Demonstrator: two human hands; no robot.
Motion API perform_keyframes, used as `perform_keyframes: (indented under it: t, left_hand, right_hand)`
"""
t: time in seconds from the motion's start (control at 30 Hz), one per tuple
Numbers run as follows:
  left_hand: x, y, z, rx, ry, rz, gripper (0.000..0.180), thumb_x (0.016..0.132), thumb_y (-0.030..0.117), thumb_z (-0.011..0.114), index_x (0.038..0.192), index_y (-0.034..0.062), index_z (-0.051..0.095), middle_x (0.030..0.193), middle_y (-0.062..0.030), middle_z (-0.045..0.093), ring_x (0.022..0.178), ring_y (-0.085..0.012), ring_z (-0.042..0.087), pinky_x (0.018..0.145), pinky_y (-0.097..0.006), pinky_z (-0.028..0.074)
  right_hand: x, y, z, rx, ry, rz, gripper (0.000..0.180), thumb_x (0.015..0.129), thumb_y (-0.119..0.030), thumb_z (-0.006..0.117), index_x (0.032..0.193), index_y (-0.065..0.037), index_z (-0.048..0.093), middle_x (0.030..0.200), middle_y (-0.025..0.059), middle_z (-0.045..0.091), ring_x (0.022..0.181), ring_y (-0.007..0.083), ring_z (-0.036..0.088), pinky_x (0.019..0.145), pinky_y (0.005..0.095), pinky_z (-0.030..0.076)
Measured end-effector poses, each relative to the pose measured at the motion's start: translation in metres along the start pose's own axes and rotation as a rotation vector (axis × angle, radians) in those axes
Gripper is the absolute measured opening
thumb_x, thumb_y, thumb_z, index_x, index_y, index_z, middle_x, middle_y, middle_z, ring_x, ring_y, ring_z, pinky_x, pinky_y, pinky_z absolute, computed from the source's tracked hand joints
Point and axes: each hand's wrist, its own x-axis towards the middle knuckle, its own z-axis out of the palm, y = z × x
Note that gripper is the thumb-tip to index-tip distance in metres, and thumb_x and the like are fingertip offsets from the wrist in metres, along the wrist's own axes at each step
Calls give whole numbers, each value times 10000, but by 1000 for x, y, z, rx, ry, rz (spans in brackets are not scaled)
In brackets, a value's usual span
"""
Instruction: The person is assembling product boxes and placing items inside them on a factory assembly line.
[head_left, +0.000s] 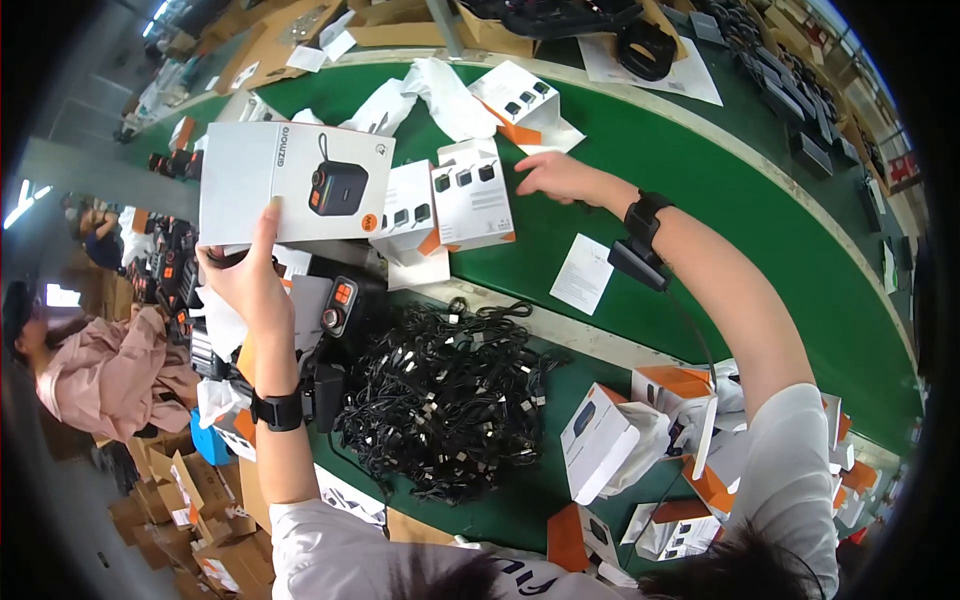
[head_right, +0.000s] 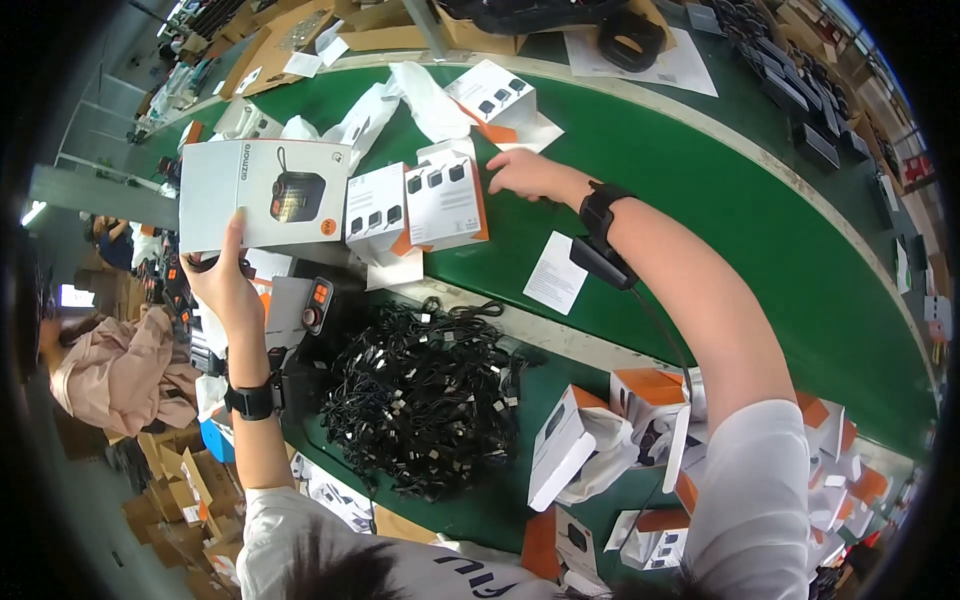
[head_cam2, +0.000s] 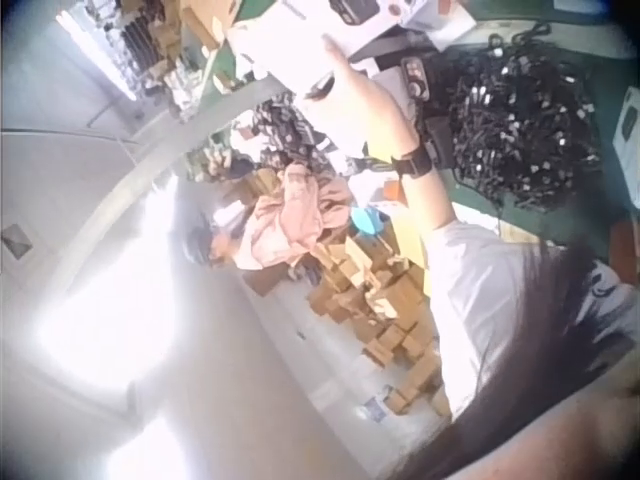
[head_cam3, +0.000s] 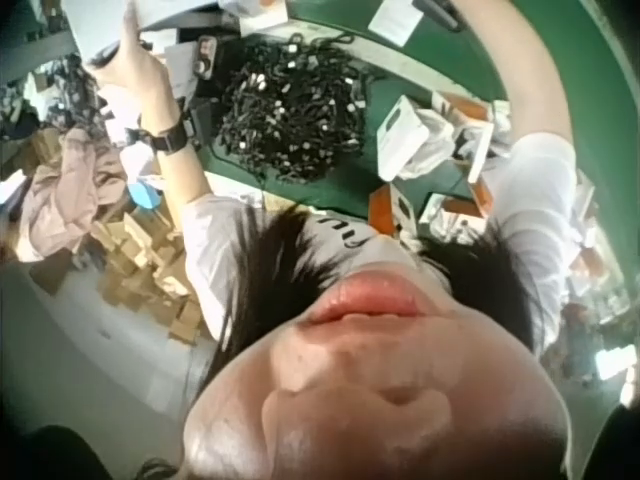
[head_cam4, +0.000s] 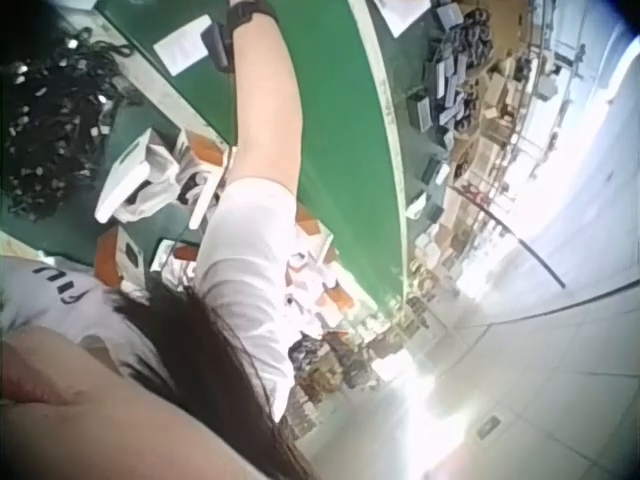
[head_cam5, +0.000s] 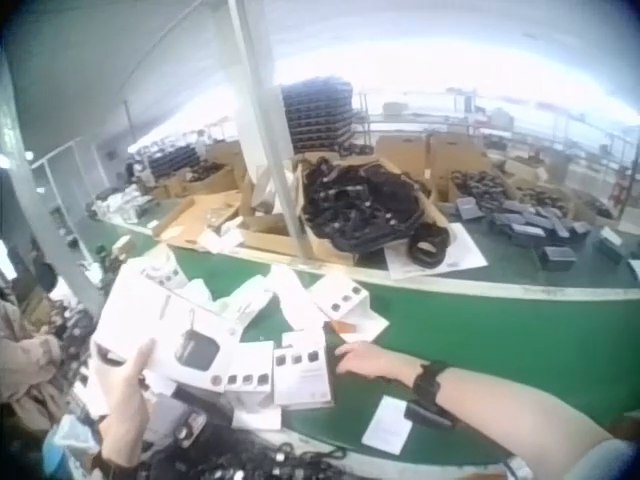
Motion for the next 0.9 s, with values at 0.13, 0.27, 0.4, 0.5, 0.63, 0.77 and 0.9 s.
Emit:
perform_keyframes:
  t: [0.13, 0.27, 0.4, 0.5, 0.63, 0.77, 0.9]
  left_hand:
    - [-6, -7, 24, 134, -137, 136, 396, 648, 102, 744, 920, 6, 473, 844, -35, 532, 722, -89, 499, 627, -201, 405]
    - [-24, -15, 69, 114, -336, 231, 491, 577, 128, 790, 914, -14, 461, 844, -58, 535, 739, -106, 486, 677, -204, 399]
    - [-10, -15, 90, 61, -371, 198, 424, 610, 103, 767, 900, 18, 470, 795, -11, 527, 678, -78, 483, 604, -191, 400]
    - [-5, -20, 106, 68, -360, 137, 420, 617, 131, 767, 907, 32, 481, 786, -2, 526, 607, -43, 462, 477, -165, 353]
    - [-4, -33, 112, 31, -310, 145, 404, 609, 154, 773, 861, 52, 474, 737, 9, 522, 534, -34, 435, 414, -166, 321]
    - [-3, -39, 100, 67, -277, 155, 378, 607, 138, 772, 819, 64, 468, 709, 17, 514, 537, -33, 429, 433, -169, 322]
    - [-14, -8, 82, 101, -274, 140, 406, 597, 119, 777, 780, 54, 421, 727, 9, 479, 614, -57, 413, 546, -172, 344]
  right_hand:
    - [6, 18, -34, -326, 501, -343, 376, 712, -166, 609, 1050, -23, 526, 804, 144, 595, 727, 269, 584, 617, 320, 447]
    - [-8, 35, -33, -668, 377, -187, 416, 708, -303, 655, 1025, -58, 543, 893, 154, 600, 818, 282, 580, 713, 353, 454]
    - [-67, 30, -7, -954, -166, -58, 861, 536, -423, 760, 1217, -58, 380, 1042, 208, 518, 960, 338, 527, 800, 395, 431]
    - [-104, 80, -8, -932, -239, -208, 974, 477, -382, 799, 1256, -76, 300, 1017, 171, 478, 879, 338, 542, 733, 383, 446]
    - [-100, 106, -23, -752, -195, -391, 754, 531, -298, 782, 1168, -122, 418, 934, 123, 487, 800, 319, 546, 675, 379, 438]
    - [-104, 102, -22, -774, -212, -399, 495, 604, -292, 738, 1021, -121, 532, 877, 98, 492, 773, 309, 542, 656, 374, 425]
    - [-89, 101, -29, -671, -64, -383, 314, 700, -318, 665, 810, -34, 592, 834, 102, 519, 721, 250, 543, 631, 348, 417]
